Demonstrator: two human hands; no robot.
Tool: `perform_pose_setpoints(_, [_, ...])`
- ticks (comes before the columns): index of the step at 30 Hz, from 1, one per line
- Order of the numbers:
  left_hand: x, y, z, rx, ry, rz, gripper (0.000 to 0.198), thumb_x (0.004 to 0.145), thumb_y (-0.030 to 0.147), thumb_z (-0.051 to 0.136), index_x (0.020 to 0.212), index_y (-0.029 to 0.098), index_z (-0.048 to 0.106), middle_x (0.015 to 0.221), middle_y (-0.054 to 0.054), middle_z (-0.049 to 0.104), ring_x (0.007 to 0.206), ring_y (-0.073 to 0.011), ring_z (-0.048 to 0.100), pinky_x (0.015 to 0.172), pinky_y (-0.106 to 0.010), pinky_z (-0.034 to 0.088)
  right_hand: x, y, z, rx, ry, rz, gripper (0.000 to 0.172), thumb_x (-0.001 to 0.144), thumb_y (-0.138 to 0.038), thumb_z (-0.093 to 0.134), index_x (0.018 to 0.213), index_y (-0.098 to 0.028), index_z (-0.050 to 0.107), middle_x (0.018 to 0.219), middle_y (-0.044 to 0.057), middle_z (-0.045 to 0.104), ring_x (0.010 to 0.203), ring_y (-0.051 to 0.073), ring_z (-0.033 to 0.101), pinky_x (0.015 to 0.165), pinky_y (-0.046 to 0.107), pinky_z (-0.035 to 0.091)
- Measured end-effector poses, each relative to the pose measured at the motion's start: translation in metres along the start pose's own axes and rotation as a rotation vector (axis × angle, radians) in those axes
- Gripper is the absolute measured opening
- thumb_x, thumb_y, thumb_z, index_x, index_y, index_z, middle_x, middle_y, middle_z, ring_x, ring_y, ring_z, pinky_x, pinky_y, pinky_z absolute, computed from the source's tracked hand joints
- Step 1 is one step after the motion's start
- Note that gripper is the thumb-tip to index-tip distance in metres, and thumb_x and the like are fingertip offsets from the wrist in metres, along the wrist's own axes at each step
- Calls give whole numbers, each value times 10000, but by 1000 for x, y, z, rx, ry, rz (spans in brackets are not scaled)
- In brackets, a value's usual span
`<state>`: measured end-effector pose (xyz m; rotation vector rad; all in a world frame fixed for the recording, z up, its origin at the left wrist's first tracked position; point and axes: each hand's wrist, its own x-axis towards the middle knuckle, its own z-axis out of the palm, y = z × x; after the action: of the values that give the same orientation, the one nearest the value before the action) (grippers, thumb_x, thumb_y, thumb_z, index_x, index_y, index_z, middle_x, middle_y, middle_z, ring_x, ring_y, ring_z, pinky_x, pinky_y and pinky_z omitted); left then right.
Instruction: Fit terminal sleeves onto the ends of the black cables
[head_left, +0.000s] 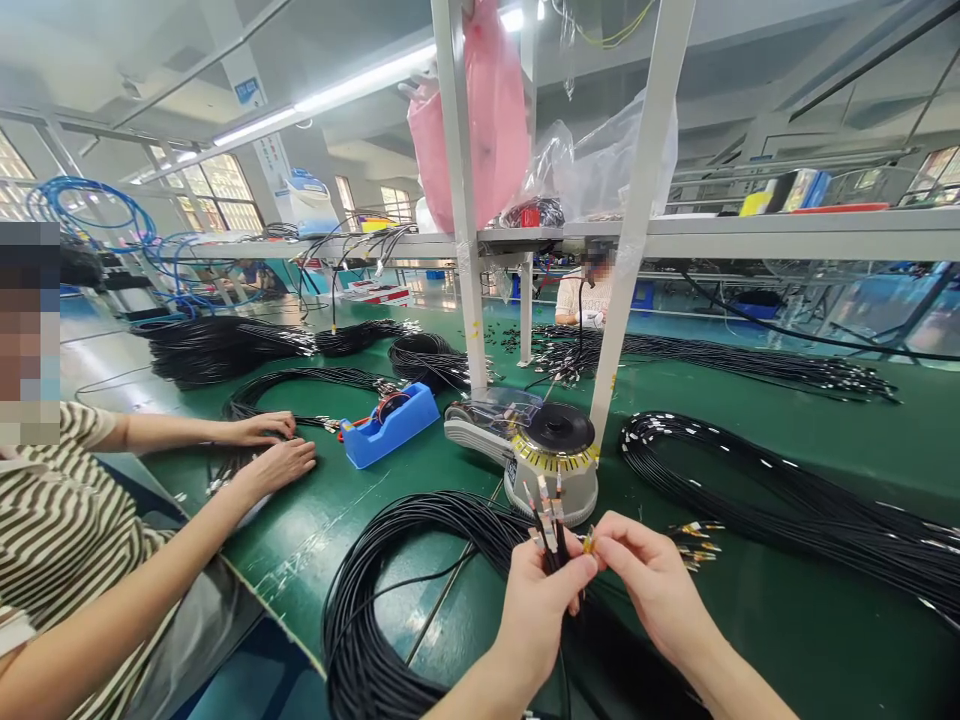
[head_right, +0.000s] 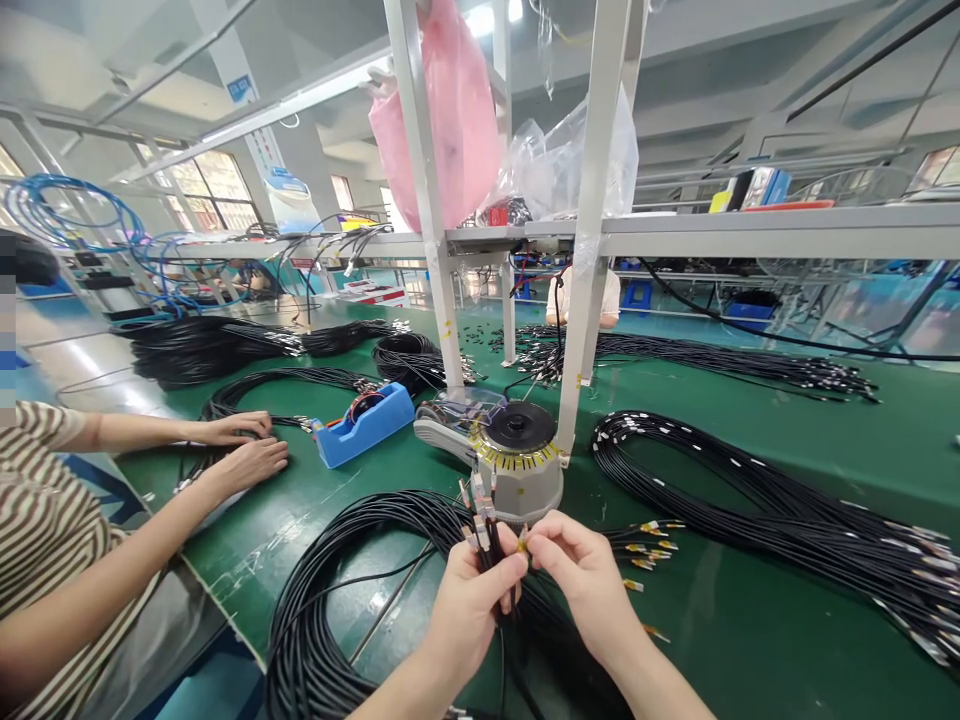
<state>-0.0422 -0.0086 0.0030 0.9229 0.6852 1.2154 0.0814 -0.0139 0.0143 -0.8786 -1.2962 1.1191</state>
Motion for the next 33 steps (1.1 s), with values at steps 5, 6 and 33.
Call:
perform_pose_setpoints(5, [0, -3, -2, -43, 2, -8, 195, 658, 240, 681, 667, 117, 529, 565, 26, 510, 445, -32, 359, 423, -171, 249, -2, -1, 6, 36, -18, -3, 211, 846, -302, 566, 683, -168, 566, 657, -12, 480, 606, 148, 461, 564, 245, 395])
perform_pose_setpoints(6, [-1, -4, -2, -52, 3, -11, 197, 657, 242, 683, 669, 117, 531, 565, 25, 512, 453, -34, 368, 430, -170, 256, -2, -1, 6, 47, -28, -3, 208, 851, -299, 560, 688, -170, 560, 653, -17, 476, 597, 142, 463, 555, 237, 399])
perform_pose_setpoints(33, [9, -6, -6, -155, -60, 90, 242, 766, 359, 579, 862, 136, 568, 665, 8, 495, 434, -34, 386, 399, -179, 260, 7, -25, -68, -235, -182, 68, 158, 765, -277, 579, 676, -154, 624, 673, 18, 554, 651, 184, 496, 608, 279, 380])
